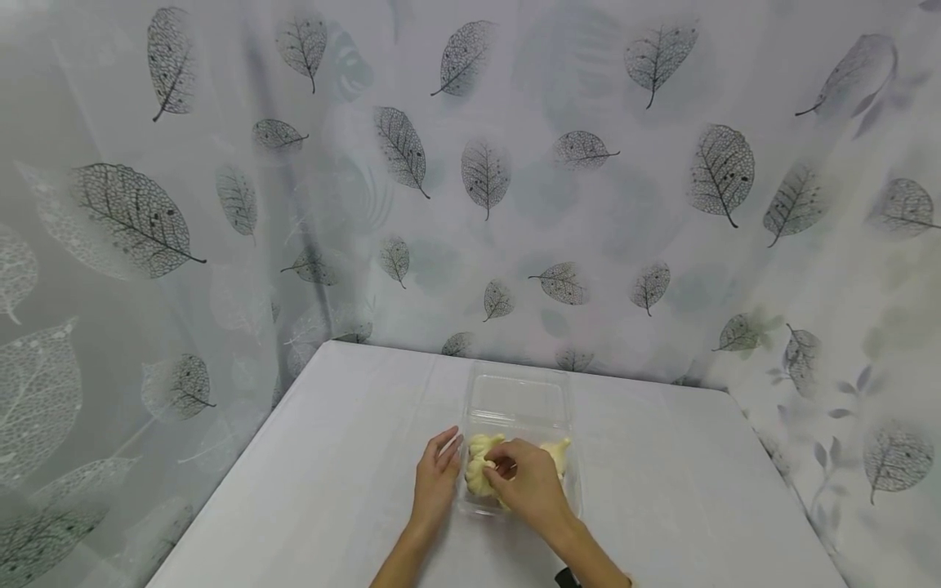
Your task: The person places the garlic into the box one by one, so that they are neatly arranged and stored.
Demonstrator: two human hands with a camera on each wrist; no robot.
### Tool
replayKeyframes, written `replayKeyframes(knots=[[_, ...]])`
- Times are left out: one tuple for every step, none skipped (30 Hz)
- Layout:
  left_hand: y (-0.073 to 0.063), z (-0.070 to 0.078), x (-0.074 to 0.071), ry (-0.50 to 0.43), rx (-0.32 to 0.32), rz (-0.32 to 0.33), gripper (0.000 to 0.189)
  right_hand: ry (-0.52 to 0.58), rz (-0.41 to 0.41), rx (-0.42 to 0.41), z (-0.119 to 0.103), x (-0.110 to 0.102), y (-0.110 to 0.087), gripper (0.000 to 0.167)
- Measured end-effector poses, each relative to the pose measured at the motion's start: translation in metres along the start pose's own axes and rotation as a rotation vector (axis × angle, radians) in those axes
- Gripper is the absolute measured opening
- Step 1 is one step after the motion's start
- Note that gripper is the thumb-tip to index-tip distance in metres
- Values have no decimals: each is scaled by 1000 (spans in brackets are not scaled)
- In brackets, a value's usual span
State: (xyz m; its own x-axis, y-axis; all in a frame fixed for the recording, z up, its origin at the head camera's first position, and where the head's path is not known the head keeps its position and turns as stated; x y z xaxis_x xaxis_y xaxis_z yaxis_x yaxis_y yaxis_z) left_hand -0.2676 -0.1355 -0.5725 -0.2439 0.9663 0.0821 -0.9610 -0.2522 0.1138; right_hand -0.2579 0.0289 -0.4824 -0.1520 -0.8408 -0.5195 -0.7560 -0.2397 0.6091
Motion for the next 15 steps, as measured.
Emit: replayKeyframes(knots=[[0,0,0,-3,0,1,44,3,-7,1,0,1,0,26],[0,0,0,-5,3,2,44,5,-13,0,0,2,0,26],[0,0,0,-5,2,4,44,3,-18,0,0,3,-1,25],[0,0,0,-3,2,5,44,4,-22,0,0,4,-1,25],[0,-1,0,-3,1,7,44,-1,-25,-2,0,4,-1,25],[0,0,0,-6,5,5,44,-5,-29,-2,0,5,-2,25],[0,0,0,-8,8,3,44,-11,-33,0,1,6,-2,25],[0,0,0,-11,12,-1,44,-17,-34,2,1,7,-2,25],[0,0,1,-12,11,-3,44,-21,-37,4,1,7,-3,25],[-1,1,1,-11,13,-6,44,-26,-40,5,1,8,-4,24],[-1,1,1,-12,15,-10,44,-31,-44,4,2,9,-4,24],[-1,2,1,-13,25,-12,44,-26,-48,6,2,10,-5,24],[-1,2,1,-11,25,-10,44,-26,-51,3,2,11,-5,23],[-1,3,1,-8,29,-8,44,-29,-51,-5,1,12,-5,23],[-1,3,0,-3,33,-5,44,-32,-50,-11,1,13,-5,22]])
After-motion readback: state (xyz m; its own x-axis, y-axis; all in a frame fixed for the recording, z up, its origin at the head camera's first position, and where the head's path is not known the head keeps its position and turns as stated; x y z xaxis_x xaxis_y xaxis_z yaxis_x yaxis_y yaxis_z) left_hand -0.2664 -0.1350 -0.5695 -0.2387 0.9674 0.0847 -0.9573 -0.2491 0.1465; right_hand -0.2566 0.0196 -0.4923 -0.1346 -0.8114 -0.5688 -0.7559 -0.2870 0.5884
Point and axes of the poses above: each hand's wrist, its own y-axis towards the middle knuckle, its own x-axis out of the palm, z = x × y, the point moved 7 cm from there along y, towards the middle knuckle, and after that the axes turned 5 degrees about z, right-handed, at the moved point
